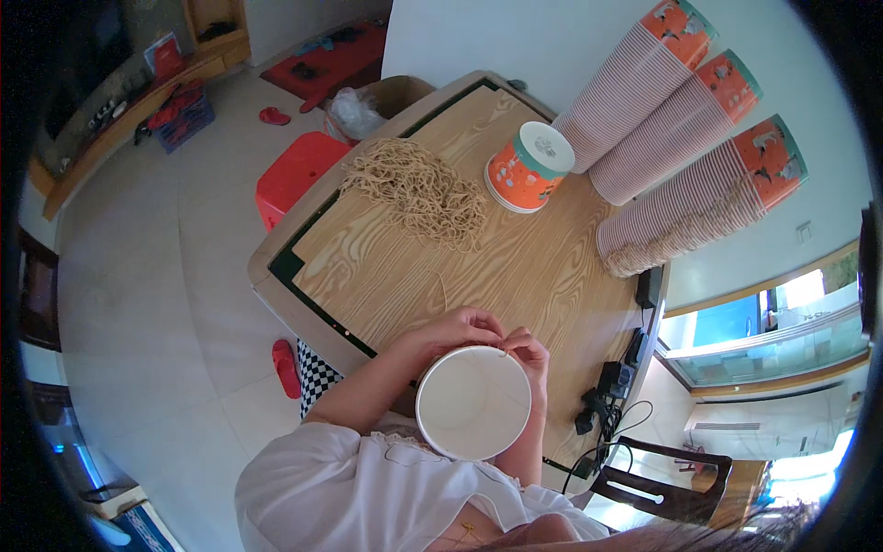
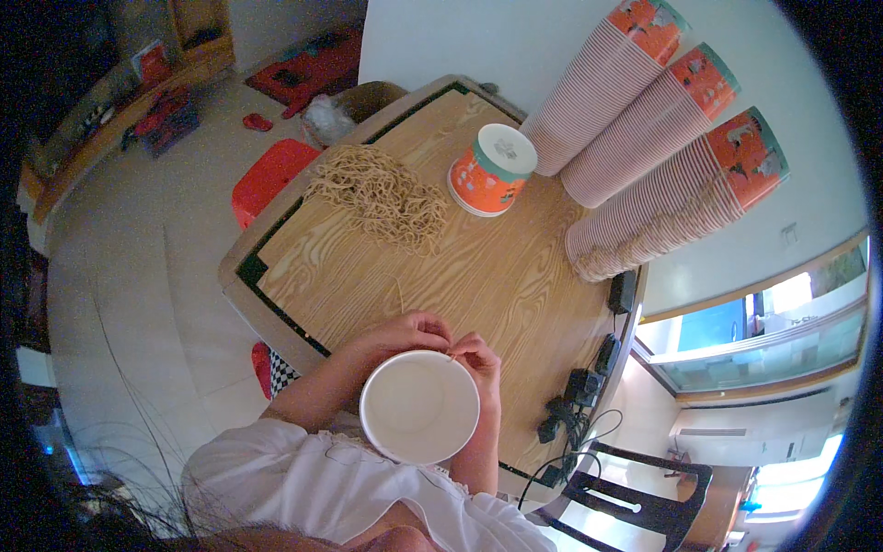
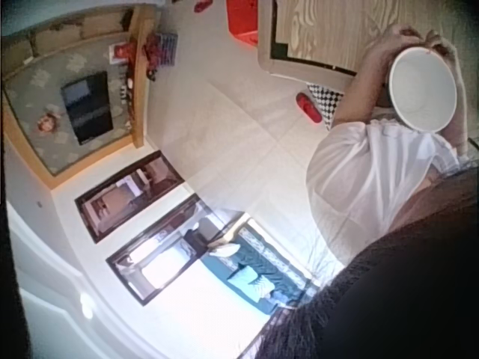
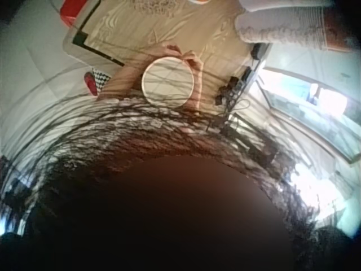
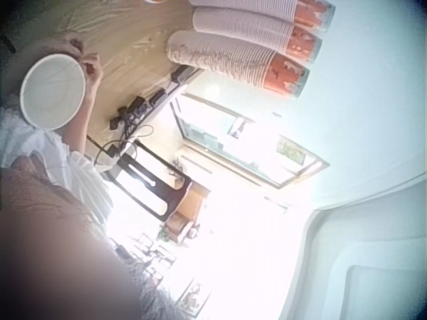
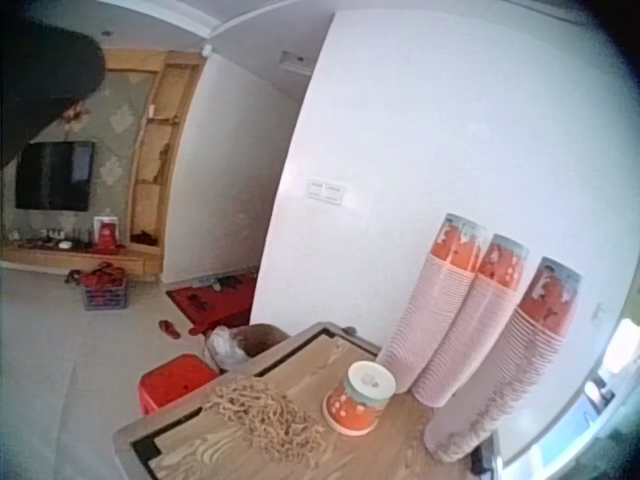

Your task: Placing tied bundles of material into paper cups and stacking the completed cups.

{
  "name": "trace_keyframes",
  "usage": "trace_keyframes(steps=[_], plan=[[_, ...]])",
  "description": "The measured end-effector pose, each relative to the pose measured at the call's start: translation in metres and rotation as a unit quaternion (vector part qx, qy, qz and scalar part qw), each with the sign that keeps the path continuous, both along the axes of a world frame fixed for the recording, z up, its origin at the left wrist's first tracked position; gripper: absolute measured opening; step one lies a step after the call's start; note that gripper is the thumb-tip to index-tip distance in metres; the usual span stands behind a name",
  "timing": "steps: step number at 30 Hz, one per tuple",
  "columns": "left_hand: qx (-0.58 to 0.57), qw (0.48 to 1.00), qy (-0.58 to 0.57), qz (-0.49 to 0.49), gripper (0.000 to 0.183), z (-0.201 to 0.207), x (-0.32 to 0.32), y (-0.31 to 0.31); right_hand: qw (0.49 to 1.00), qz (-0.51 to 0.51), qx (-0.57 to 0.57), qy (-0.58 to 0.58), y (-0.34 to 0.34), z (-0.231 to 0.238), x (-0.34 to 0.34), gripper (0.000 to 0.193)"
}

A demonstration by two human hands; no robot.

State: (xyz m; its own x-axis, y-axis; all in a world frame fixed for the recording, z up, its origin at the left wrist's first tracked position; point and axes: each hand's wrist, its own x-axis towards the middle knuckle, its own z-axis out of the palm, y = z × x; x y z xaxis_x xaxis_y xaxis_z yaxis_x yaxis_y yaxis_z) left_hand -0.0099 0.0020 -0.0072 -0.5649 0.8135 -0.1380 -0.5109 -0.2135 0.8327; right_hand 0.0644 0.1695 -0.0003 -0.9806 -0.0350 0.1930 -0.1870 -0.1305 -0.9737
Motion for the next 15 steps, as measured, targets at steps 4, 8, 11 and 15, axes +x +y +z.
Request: trace_keyframes(steps=[4,8,11,15], plan=[[0.017,0.998,-0.063,0.018,0.013,0.000,0.000,-0.011,1.000,-0.023,-0.001,-0.003,0.000,0.007,0.001,0.007],[0.032,0.997,-0.069,0.032,0.019,-0.004,-0.003,-0.015,0.999,-0.029,-0.013,0.002,0.000,0.004,-0.001,0.008],[0.013,0.998,-0.056,0.032,0.023,0.000,-0.003,-0.014,0.999,-0.032,-0.025,-0.024,-0.001,0.002,-0.004,0.009],[0.000,0.997,-0.064,0.039,0.026,0.006,-0.001,-0.009,1.000,-0.016,-0.009,-0.006,0.002,-0.003,-0.007,0.012]])
